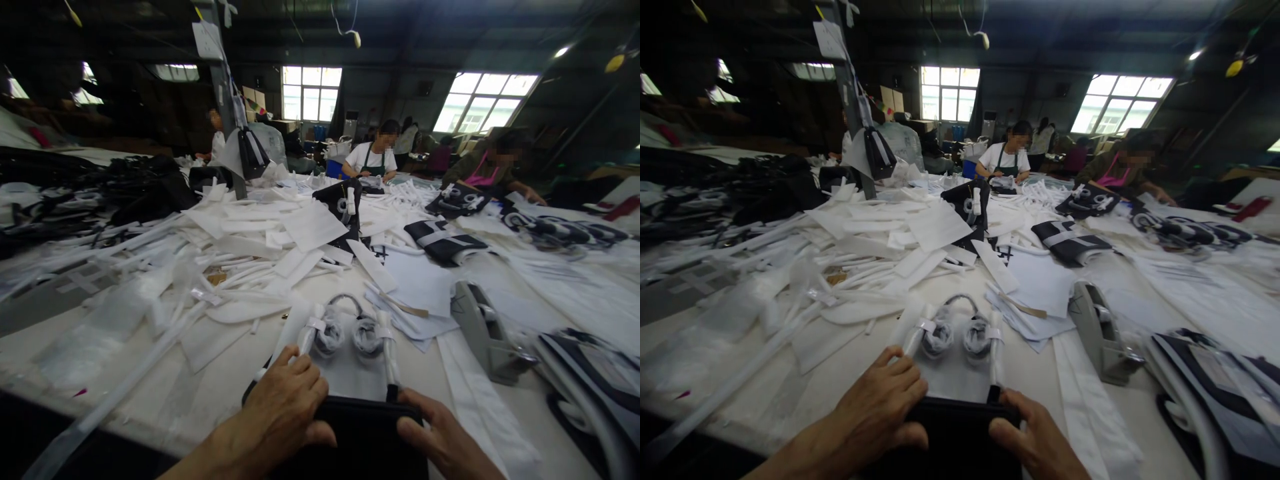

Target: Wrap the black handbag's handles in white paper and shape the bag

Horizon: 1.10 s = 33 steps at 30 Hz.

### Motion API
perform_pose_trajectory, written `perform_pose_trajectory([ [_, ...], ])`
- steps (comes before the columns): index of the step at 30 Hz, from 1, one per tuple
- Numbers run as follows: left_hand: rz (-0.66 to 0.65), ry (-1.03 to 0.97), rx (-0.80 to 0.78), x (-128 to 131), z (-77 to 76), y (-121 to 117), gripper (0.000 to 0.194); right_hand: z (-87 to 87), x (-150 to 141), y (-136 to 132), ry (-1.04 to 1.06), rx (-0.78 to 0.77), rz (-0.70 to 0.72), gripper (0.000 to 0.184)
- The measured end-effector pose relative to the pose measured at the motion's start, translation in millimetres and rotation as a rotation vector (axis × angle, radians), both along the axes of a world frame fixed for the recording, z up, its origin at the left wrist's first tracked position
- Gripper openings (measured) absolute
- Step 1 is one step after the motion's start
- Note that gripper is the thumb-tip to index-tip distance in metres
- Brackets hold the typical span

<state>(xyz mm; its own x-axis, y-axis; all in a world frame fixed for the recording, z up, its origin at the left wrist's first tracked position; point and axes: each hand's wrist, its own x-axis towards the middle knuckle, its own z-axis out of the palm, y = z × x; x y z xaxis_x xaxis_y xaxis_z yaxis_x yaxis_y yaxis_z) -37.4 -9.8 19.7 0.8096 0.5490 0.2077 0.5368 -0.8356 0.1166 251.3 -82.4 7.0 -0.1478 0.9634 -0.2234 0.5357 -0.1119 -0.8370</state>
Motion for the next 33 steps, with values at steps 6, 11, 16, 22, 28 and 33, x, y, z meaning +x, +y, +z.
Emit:
perform_pose_trajectory([
  [6, -0.024, -0.033, 0.035, 4.9, -4.2, 7.8, 0.053, 28.8, 21.3, 51.7, -0.226, 0.092, -0.330, 0.057],
  [11, 0.008, -0.004, 0.039, 11.8, -8.6, 3.0, 0.052, 24.7, -16.8, 97.1, -0.253, 0.112, -0.229, 0.046],
  [16, 0.008, -0.017, 0.016, 11.0, -15.5, -2.9, 0.052, -3.1, -39.7, 96.7, -0.208, 0.105, -0.230, 0.033],
  [22, 0.035, 0.035, -0.188, 9.1, -8.5, 14.9, 0.042, 6.5, -24.3, 96.7, -0.463, 0.192, -0.202, 0.035],
  [28, 0.065, 0.007, -0.221, 9.4, -22.7, 32.1, 0.041, 64.3, -53.1, 87.3, -0.580, 0.439, 0.028, 0.056],
  [33, 0.058, 0.007, -0.219, 15.4, -45.1, 38.3, 0.041, 8.1, -83.9, 63.4, -0.736, 0.676, 0.320, 0.061],
])
